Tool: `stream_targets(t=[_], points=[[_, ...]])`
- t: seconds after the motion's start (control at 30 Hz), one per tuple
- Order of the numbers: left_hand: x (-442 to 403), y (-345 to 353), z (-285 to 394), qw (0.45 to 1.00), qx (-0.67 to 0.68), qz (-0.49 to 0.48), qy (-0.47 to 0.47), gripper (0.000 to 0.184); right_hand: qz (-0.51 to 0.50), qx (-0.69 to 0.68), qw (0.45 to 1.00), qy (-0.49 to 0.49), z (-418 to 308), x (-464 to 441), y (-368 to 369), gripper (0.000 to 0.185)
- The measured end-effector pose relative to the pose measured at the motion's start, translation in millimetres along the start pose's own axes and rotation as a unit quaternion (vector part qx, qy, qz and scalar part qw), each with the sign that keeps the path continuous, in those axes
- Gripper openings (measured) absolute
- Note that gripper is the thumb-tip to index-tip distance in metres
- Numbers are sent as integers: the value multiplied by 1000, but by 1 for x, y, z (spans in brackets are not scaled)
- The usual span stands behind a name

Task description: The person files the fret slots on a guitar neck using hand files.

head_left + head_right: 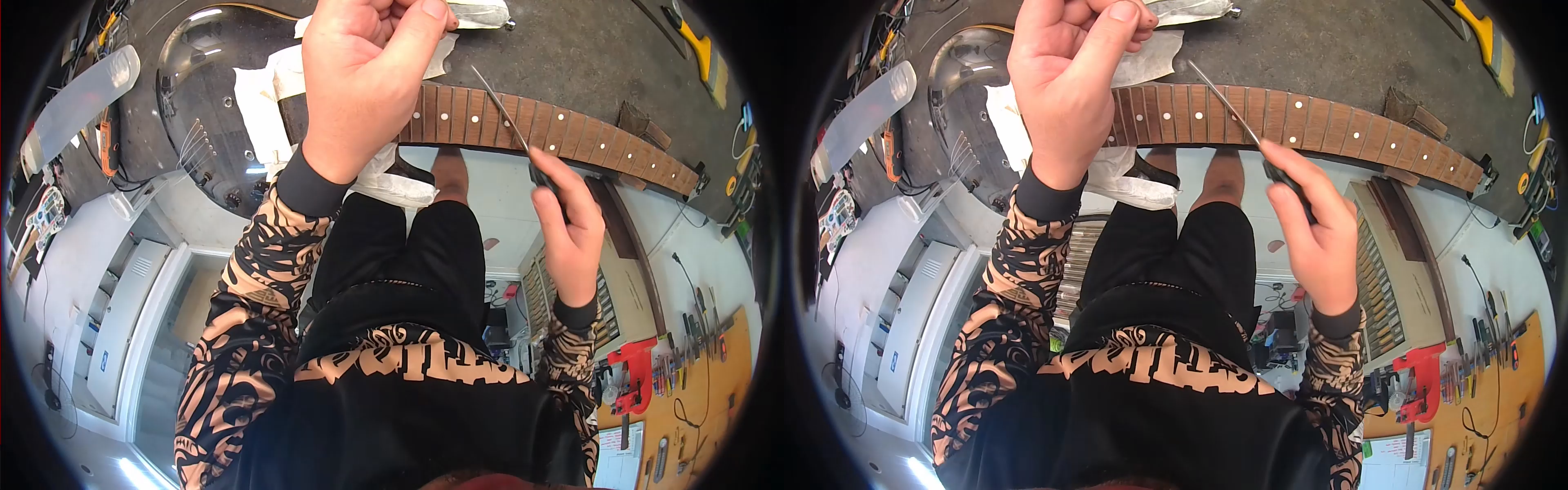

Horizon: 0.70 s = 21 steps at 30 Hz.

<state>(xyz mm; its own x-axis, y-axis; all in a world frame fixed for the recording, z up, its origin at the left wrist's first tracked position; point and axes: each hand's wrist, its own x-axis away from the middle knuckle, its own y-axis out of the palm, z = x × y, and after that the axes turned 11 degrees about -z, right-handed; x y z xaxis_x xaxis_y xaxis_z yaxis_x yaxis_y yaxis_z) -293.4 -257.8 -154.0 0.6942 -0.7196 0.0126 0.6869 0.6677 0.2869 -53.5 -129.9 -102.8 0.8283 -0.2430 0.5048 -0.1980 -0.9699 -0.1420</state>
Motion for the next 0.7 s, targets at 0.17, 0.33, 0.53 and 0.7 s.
stream_targets(t=[0.17,0.33,0.53,0.7], points=[[0,0,0,1000,-6,-5,5,36,-19,105,994,-27,-16,-16,-1,37],[1,-2,-2,1000,-5,-7,9,35,10,94,994,-50,1,2,-6,42],[1,-2,0,1000,-3,2,7,36,-44,320,944,-75,-25,-22,-3,43],[1,-3,0,1000,4,7,2,37,4,147,983,-113,-2,-10,10,38]])
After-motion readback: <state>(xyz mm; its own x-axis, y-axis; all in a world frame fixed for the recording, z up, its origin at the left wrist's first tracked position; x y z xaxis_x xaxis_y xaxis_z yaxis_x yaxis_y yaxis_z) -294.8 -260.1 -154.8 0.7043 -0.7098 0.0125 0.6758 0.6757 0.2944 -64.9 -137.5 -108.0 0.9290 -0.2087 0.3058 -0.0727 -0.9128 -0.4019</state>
